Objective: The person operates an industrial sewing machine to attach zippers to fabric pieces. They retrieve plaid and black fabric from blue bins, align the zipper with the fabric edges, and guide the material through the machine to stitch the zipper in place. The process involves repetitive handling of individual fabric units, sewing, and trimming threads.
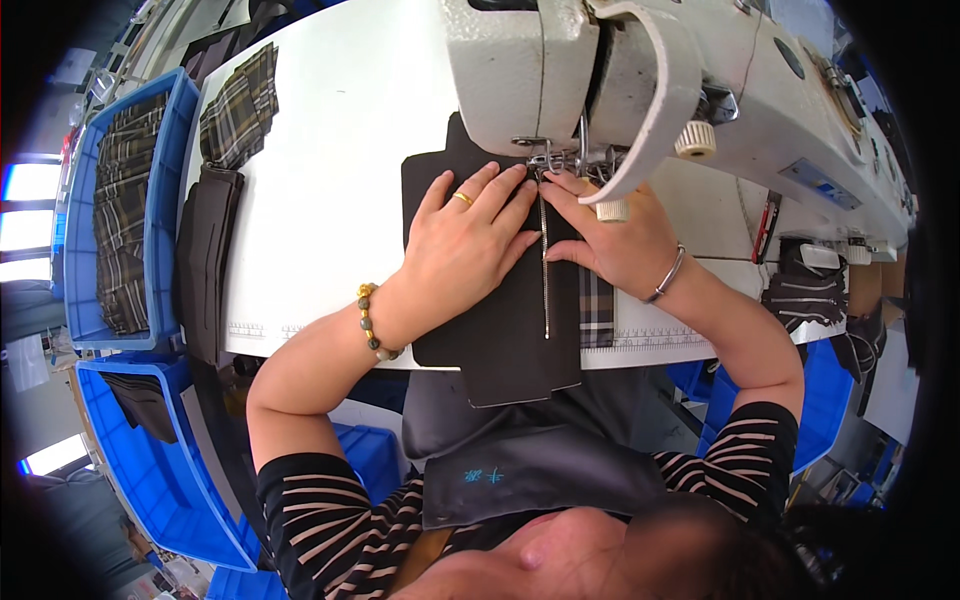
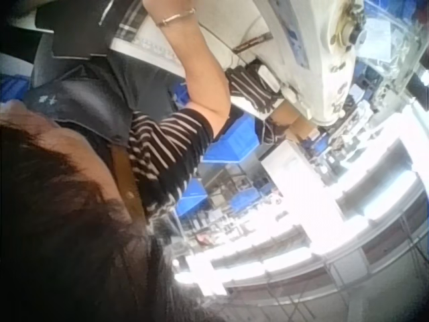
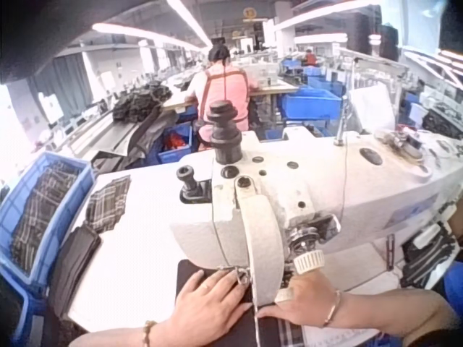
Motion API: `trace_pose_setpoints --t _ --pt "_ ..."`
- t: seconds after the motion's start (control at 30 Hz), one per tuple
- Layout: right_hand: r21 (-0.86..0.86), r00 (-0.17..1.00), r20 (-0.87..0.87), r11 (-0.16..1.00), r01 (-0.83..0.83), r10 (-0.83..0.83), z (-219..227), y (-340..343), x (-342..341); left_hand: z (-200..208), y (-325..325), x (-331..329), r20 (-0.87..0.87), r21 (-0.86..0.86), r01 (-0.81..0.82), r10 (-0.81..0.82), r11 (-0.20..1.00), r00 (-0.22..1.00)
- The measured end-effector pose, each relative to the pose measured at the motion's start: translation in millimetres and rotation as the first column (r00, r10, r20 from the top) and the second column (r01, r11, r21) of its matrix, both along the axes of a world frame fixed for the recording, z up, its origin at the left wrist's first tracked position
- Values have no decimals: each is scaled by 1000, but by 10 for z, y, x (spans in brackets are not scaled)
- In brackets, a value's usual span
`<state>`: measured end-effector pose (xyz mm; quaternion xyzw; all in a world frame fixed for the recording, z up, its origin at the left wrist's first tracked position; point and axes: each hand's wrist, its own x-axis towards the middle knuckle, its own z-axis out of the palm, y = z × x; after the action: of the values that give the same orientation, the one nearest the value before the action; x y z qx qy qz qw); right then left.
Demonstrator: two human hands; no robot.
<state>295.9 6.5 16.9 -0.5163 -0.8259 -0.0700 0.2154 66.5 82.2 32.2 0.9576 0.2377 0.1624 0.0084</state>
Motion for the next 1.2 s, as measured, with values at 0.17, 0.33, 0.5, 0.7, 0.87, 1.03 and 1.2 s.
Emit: trace_pose_setpoints --t 0.17,0.33,0.5,0.7,0.87,1.03,1.2 --pt "17 1000 -10 1000 -6 6 19 -1 -5 -11 5 5 -4 10 0 0 1000 1000" --pt "6 1000 -9 1000 -23 23 22 0 4 -26 6 -5 -3 14 3 -3 1000 1000" --pt "39 999 -22 998 -47 48 -16 45 32 -21 -77 -47 -65 110 -13 20 994 998" --pt "-42 992 116 998 -46 51 227 -243 72 231 -1068 -405 -91 -212 80 -101 974 991" --pt "-37 998 24 997 -64 65 419 -702 59 -40 -1292 -481 -16 -81 73 -75 994 997" --pt "55 989 -78 991 -121 125 180 -1158 -183 118 -1051 -522 319 -674 116 146 729 936" --pt "193 988 7 969 -152 153 1 -1154 -474 117 -1043 -525 356 -724 120 218 679 909"
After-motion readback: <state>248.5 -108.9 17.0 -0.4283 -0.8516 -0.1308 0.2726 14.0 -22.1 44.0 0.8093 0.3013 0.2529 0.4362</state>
